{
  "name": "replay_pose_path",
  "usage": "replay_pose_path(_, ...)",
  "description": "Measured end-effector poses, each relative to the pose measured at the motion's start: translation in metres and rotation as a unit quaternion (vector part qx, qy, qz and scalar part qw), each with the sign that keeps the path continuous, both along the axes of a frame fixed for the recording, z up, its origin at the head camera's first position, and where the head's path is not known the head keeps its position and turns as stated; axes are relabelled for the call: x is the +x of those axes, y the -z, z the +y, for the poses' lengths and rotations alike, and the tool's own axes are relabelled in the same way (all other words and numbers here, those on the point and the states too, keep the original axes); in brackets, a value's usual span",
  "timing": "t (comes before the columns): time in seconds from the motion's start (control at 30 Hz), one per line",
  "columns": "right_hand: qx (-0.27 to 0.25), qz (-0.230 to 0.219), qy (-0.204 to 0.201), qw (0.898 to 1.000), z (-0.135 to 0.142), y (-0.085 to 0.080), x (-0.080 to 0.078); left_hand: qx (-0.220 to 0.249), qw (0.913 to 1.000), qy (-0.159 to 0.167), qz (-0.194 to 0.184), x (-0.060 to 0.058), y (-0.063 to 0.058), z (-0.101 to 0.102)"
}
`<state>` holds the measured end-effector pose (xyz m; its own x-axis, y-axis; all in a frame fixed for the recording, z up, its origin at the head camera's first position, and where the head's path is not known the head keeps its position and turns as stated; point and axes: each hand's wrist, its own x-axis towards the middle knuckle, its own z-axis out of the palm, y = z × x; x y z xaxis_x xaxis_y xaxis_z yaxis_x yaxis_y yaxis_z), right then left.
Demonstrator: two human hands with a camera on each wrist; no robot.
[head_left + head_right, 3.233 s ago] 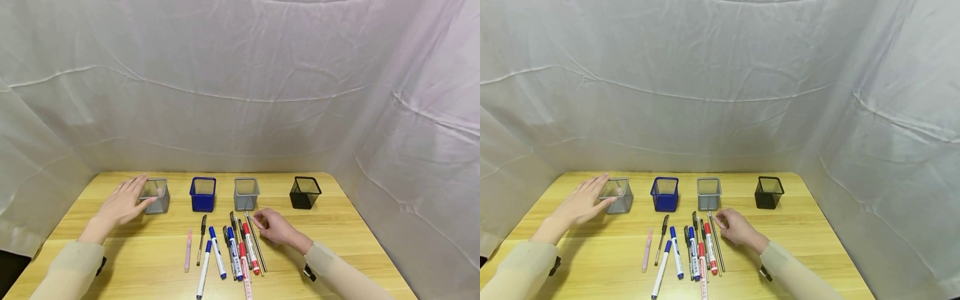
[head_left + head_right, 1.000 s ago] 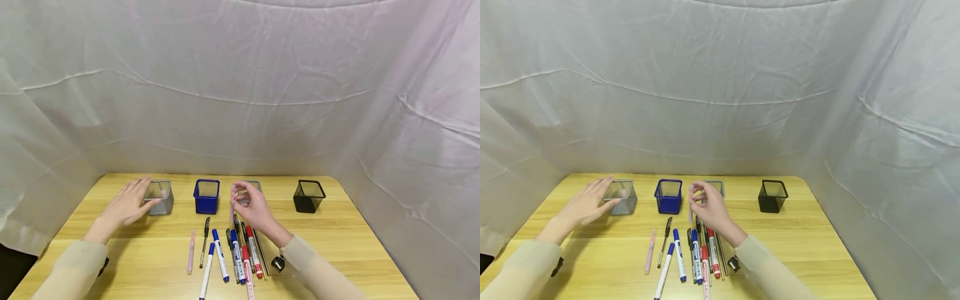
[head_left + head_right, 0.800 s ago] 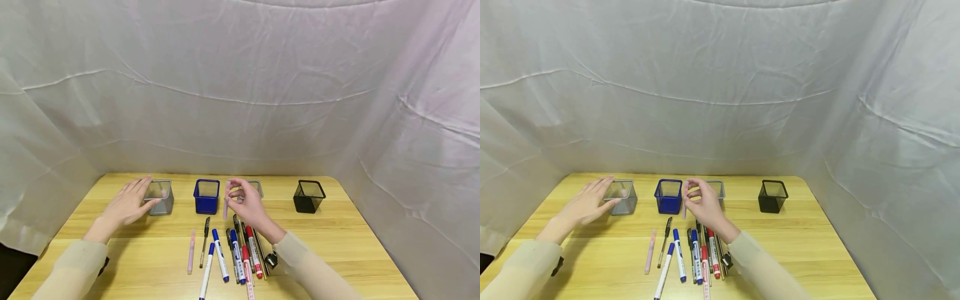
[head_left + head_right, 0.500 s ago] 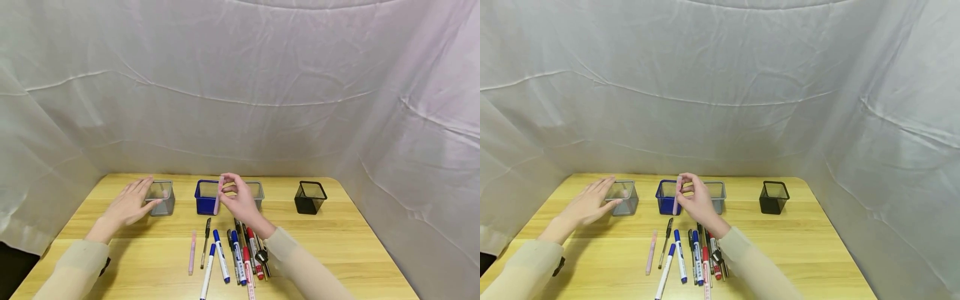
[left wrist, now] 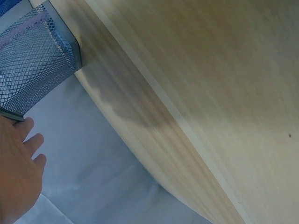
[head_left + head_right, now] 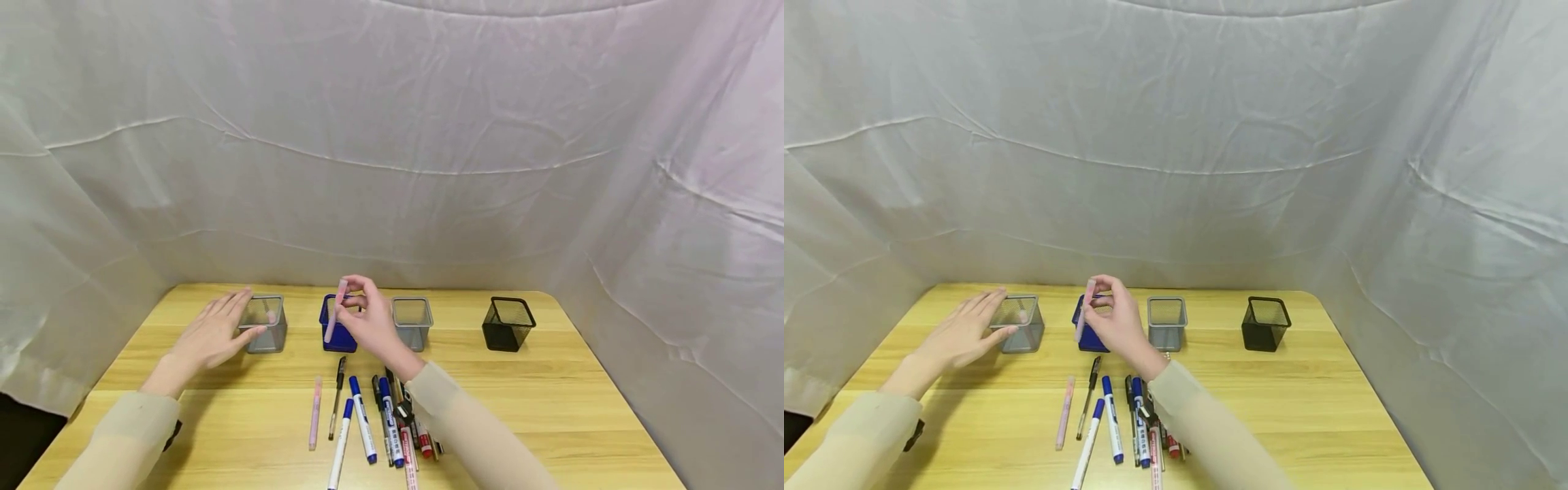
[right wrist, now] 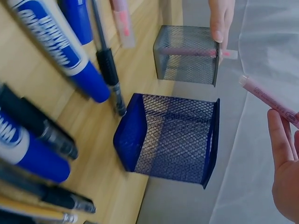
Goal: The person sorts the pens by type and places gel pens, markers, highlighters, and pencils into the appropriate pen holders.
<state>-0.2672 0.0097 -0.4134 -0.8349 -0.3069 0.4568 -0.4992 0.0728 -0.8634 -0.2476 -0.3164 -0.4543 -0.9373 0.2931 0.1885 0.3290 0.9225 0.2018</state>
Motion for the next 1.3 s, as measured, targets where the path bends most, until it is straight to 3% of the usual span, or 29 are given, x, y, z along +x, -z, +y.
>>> replay_pose_path(0.6,-0.028,-0.002,0.000,1.000,-0.046,0.000,-0.017,0.000,0.9998,0.000,0.019,0.003,-0.001,0.003)
replay_pose_path(1.0,-0.082,-0.007,-0.002,0.997,-0.069,0.004,-0.028,-0.007,0.9997,0.002,0.022,0.002,0.000,0.003)
replay_pose_path(1.3,-0.062,-0.030,-0.025,0.997,-0.080,0.008,-0.027,-0.004,0.9998,0.000,0.018,0.004,-0.002,0.004)
